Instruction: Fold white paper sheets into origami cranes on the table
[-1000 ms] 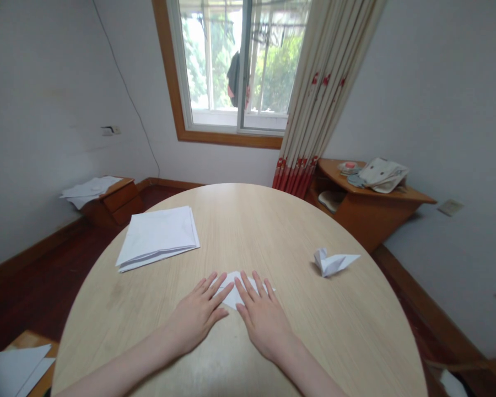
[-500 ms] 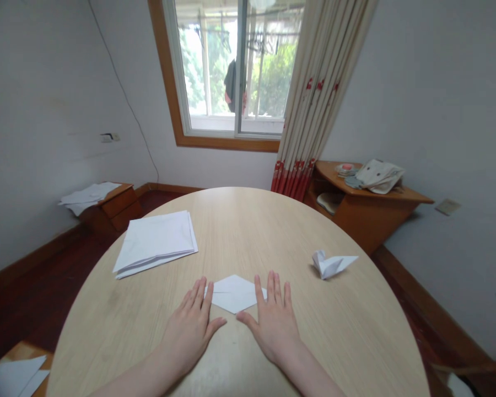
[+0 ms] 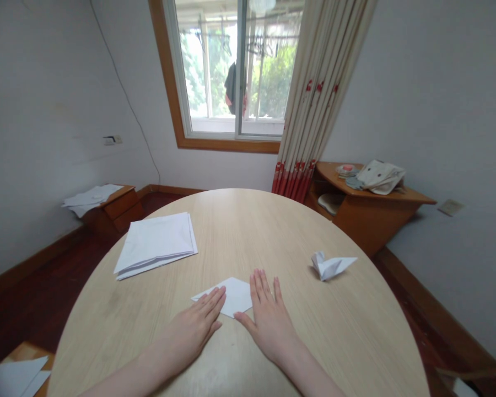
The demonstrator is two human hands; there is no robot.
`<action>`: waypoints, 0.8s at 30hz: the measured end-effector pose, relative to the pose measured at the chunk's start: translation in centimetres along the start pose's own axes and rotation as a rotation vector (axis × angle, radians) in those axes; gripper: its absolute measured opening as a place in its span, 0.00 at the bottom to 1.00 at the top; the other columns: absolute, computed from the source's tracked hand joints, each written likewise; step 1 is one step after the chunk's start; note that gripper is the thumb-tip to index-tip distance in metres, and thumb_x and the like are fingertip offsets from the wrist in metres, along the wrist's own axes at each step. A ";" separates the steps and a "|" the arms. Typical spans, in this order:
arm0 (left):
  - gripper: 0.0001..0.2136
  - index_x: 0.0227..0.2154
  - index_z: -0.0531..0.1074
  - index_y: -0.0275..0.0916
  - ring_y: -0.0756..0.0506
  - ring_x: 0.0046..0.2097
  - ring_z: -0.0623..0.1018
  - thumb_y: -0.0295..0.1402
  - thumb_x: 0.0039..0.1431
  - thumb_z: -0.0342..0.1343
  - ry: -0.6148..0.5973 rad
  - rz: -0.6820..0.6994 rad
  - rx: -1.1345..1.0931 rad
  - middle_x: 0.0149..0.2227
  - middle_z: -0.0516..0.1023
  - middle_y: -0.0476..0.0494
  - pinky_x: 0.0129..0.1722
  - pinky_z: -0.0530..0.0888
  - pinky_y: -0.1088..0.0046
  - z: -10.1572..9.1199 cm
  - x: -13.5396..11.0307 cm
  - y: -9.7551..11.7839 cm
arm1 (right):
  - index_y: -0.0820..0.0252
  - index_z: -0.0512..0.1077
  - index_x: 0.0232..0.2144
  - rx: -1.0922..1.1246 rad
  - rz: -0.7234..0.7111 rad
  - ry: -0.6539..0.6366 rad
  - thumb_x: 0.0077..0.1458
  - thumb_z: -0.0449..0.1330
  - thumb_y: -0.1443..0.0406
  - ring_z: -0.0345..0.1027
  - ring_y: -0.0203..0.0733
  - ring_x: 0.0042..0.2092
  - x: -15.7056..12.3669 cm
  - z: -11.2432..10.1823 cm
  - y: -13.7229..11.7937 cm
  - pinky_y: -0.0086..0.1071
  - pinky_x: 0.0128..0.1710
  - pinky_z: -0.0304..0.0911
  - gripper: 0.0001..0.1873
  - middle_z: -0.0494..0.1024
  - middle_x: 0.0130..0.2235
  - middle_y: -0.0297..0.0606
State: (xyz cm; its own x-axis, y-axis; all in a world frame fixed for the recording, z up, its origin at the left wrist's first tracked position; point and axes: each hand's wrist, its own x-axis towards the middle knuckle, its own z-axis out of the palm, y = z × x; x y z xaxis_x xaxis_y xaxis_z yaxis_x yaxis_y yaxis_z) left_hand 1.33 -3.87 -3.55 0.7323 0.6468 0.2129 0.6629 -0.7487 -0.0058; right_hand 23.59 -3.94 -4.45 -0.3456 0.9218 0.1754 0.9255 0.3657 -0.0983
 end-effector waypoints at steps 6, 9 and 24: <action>0.19 0.54 0.65 0.32 0.37 0.57 0.69 0.35 0.63 0.54 -0.150 0.000 -0.046 0.58 0.67 0.30 0.53 0.70 0.62 -2.3 2.1 0.1 | 0.67 0.49 0.64 0.170 -0.144 -0.089 0.64 0.48 0.54 0.37 0.49 0.67 0.0 -0.3 0.2 0.46 0.63 0.50 0.33 0.47 0.66 0.51; 0.14 0.44 0.71 0.34 0.37 0.48 0.75 0.40 0.62 0.55 -0.152 -0.019 -0.073 0.49 0.74 0.35 0.44 0.74 0.62 -3.2 3.0 0.0 | 0.63 0.52 0.64 0.214 -0.158 -0.086 0.62 0.53 0.57 0.39 0.52 0.66 0.0 0.2 0.5 0.48 0.61 0.52 0.32 0.48 0.66 0.52; 0.12 0.35 0.75 0.39 0.46 0.39 0.75 0.36 0.67 0.48 0.161 0.080 -0.503 0.38 0.79 0.47 0.39 0.71 0.72 -1.0 2.5 -2.0 | 0.58 0.72 0.49 0.262 -0.183 0.095 0.60 0.57 0.66 0.59 0.52 0.60 0.0 -0.3 0.4 0.47 0.54 0.65 0.15 0.68 0.57 0.48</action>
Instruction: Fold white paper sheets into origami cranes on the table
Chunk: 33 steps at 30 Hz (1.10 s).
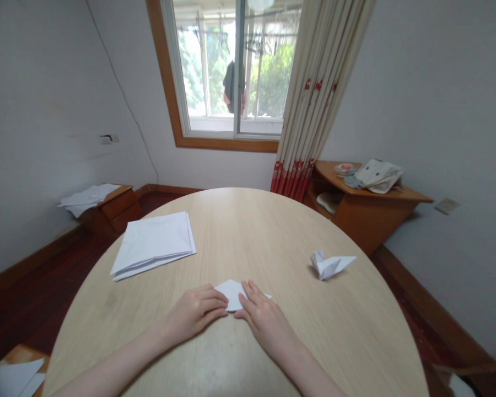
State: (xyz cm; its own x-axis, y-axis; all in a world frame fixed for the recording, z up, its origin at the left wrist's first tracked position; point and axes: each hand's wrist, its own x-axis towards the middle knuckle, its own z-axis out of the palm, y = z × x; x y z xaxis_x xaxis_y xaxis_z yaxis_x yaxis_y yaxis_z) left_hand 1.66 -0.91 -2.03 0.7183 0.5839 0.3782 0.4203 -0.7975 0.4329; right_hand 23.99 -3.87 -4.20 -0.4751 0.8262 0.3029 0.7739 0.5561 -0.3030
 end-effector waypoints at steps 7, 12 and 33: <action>0.07 0.34 0.70 0.37 0.45 0.41 0.72 0.29 0.66 0.48 0.019 -0.112 -0.093 0.38 0.75 0.45 0.41 0.69 0.71 0.2 0.3 0.6 | 0.57 0.74 0.37 0.101 0.013 0.177 0.62 0.51 0.67 0.69 0.49 0.52 0.3 -0.2 -1.2 0.46 0.52 0.66 0.11 0.78 0.47 0.44; 0.05 0.33 0.67 0.38 0.44 0.44 0.69 0.26 0.64 0.48 0.044 -0.185 -0.069 0.41 0.69 0.43 0.44 0.68 0.67 0.6 0.5 1.0 | 0.56 0.67 0.31 0.220 0.124 0.164 0.61 0.52 0.68 0.68 0.46 0.46 0.8 -0.9 -2.2 0.40 0.44 0.67 0.07 0.74 0.41 0.41; 0.09 0.27 0.67 0.37 0.44 0.37 0.70 0.32 0.63 0.52 -0.097 -0.335 0.145 0.32 0.71 0.48 0.37 0.61 0.67 1.0 0.7 1.2 | 0.57 0.66 0.31 -0.083 0.188 0.019 0.62 0.51 0.65 0.63 0.45 0.41 0.9 -0.9 -2.9 0.46 0.45 0.57 0.07 0.71 0.38 0.39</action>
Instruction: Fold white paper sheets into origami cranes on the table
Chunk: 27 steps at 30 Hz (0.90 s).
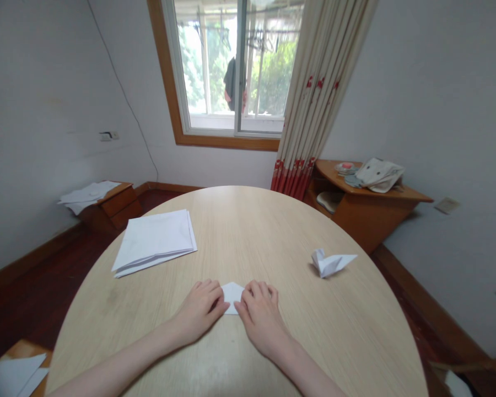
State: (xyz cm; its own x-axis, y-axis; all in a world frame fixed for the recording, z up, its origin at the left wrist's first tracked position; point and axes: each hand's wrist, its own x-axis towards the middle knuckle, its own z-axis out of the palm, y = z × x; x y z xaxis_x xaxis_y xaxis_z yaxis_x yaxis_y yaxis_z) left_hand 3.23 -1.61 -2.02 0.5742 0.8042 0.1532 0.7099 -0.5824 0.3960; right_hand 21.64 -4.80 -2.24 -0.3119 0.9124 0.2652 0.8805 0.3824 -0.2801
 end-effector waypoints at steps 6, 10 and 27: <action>0.06 0.29 0.66 0.38 0.44 0.38 0.71 0.31 0.61 0.55 0.037 -0.053 -0.096 0.33 0.71 0.48 0.38 0.62 0.68 0.0 -0.1 0.1 | 0.58 0.66 0.31 -0.024 -0.001 0.008 0.61 0.53 0.64 0.63 0.46 0.42 0.0 0.1 0.0 0.46 0.45 0.56 0.06 0.71 0.38 0.39; 0.03 0.33 0.67 0.38 0.44 0.38 0.71 0.30 0.59 0.56 0.028 -0.072 -0.134 0.33 0.72 0.49 0.38 0.61 0.68 -0.2 0.0 0.2 | 0.59 0.66 0.32 -0.045 0.002 0.001 0.60 0.54 0.65 0.63 0.46 0.42 0.0 0.2 0.0 0.46 0.45 0.56 0.05 0.70 0.38 0.39; 0.08 0.38 0.67 0.41 0.47 0.39 0.71 0.27 0.57 0.58 -0.067 -0.001 -0.226 0.37 0.71 0.51 0.39 0.62 0.70 -1.3 0.1 -1.0 | 0.56 0.63 0.31 0.010 0.078 -0.032 0.55 0.60 0.65 0.65 0.44 0.41 0.3 -1.1 1.1 0.37 0.41 0.56 0.07 0.70 0.37 0.35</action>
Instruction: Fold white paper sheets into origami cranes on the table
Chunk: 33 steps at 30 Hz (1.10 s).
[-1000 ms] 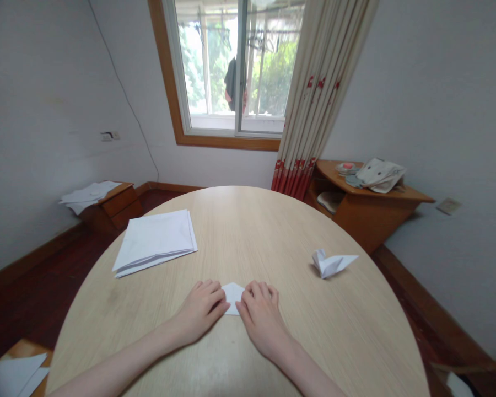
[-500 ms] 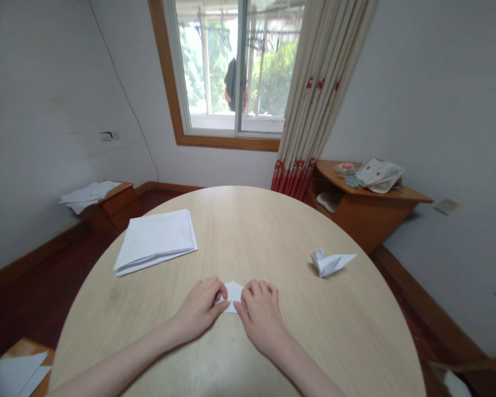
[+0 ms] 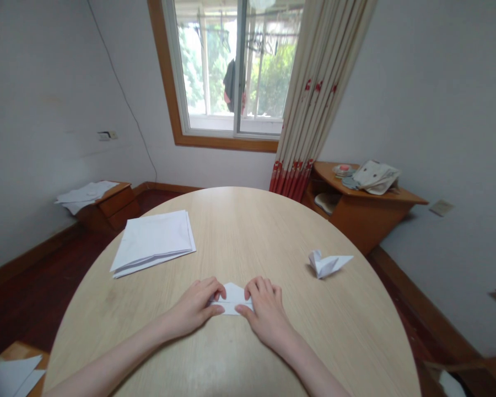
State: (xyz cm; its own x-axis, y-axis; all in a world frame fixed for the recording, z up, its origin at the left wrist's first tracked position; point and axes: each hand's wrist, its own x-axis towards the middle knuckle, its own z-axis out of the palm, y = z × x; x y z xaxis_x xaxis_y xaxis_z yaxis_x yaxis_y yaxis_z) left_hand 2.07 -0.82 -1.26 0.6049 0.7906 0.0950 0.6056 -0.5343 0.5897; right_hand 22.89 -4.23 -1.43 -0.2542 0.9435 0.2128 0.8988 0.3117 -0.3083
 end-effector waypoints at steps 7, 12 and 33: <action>0.10 0.37 0.69 0.40 0.47 0.39 0.70 0.23 0.52 0.59 -0.050 0.028 -0.164 0.36 0.69 0.50 0.39 0.65 0.73 -0.9 0.1 -0.7 | 0.56 0.64 0.31 0.063 0.068 -0.089 0.51 0.62 0.69 0.64 0.46 0.44 0.2 -0.8 0.7 0.38 0.43 0.55 0.08 0.70 0.39 0.35; 0.12 0.39 0.70 0.40 0.47 0.38 0.69 0.22 0.52 0.57 -0.104 0.063 -0.236 0.38 0.67 0.49 0.38 0.66 0.74 -1.7 0.1 -1.2 | 0.56 0.64 0.30 0.066 0.073 -0.115 0.50 0.61 0.70 0.64 0.45 0.43 0.1 -1.3 1.3 0.37 0.42 0.55 0.09 0.71 0.38 0.35; 0.21 0.51 0.71 0.44 0.45 0.60 0.66 0.20 0.56 0.56 -0.146 0.193 -0.238 0.57 0.69 0.44 0.61 0.59 0.59 -1.6 -0.2 -1.7 | 0.57 0.66 0.33 0.058 -0.027 -0.077 0.51 0.59 0.74 0.65 0.46 0.43 -0.4 -1.9 0.4 0.40 0.43 0.60 0.09 0.70 0.39 0.37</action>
State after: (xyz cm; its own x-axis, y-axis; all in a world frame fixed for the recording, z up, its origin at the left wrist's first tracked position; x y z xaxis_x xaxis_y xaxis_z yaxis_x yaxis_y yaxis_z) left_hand 0.15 0.42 -1.02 0.7748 0.6211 0.1177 0.3450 -0.5714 0.7446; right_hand 24.07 -4.73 0.07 -0.3065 0.9399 0.1504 0.8696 0.3407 -0.3574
